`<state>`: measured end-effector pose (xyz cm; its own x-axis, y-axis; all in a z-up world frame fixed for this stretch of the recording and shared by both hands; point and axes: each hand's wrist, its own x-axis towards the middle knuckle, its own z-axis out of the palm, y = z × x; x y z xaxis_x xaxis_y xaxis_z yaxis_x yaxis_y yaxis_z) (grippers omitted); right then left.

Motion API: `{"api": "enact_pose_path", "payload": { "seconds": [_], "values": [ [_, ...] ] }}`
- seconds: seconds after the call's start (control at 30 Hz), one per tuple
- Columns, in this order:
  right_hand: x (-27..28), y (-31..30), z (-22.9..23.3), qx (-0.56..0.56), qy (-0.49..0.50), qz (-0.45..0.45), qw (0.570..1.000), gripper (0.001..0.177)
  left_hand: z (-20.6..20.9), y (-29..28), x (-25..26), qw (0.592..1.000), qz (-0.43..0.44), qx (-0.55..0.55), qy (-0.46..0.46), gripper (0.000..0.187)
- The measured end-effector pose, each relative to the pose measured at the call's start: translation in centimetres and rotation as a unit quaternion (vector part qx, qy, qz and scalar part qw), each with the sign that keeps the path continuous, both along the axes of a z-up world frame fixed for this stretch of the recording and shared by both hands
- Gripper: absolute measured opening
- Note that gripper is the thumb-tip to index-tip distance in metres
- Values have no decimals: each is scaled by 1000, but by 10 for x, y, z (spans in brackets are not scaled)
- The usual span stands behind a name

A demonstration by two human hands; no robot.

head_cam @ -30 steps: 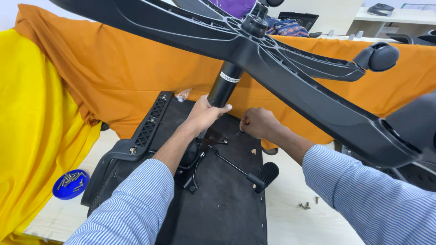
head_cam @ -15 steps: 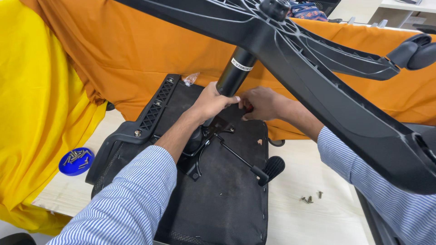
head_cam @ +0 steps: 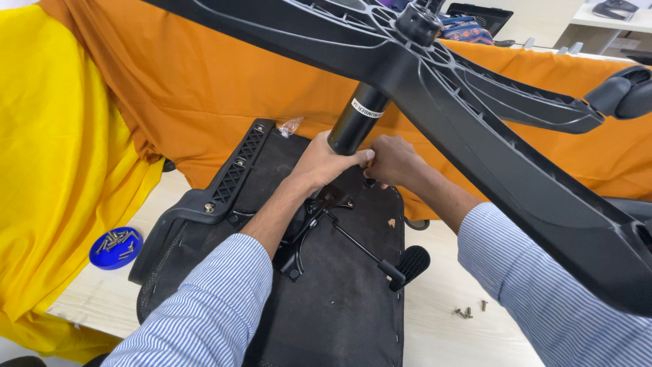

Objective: The person attaches the gas lift and base to the underside of an office chair seat using a screwdriver. They insert screws into the mounting plate and tighten them, then secure the gas lift into the seat mechanism.

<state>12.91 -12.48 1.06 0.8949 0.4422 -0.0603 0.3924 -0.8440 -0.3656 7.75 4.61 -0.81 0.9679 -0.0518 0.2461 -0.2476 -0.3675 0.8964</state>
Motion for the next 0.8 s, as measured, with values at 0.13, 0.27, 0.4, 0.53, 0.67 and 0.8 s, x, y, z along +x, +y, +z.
{"api": "enact_pose_path", "payload": {
  "seconds": [0.13, 0.27, 0.4, 0.53, 0.67, 0.8],
  "values": [
    [-1, -8, -7, 24, -14, -12, 1000, 14, 1, -1, 4, 999, 21, 29, 34, 50],
    [10, -14, -5, -1, -29, 79, 996, 15, 2, -1, 8, 998, 14, 49, 46, 54],
    [18, -15, -1, -36, -26, 109, 993, 13, 12, 2, -2, 999, -39, 18, -14, 66],
    [14, -12, -3, -40, -21, 63, 997, 13, 22, -10, -30, 955, 124, 78, -257, 74],
    [10, -5, -9, -136, -49, 9, 989, 20, 22, -59, -43, 890, 270, 96, -355, 63],
    [12, -10, -19, -66, -77, 40, 994, 14, 34, -60, -34, 927, 245, 38, -280, 51]
  ]
}}
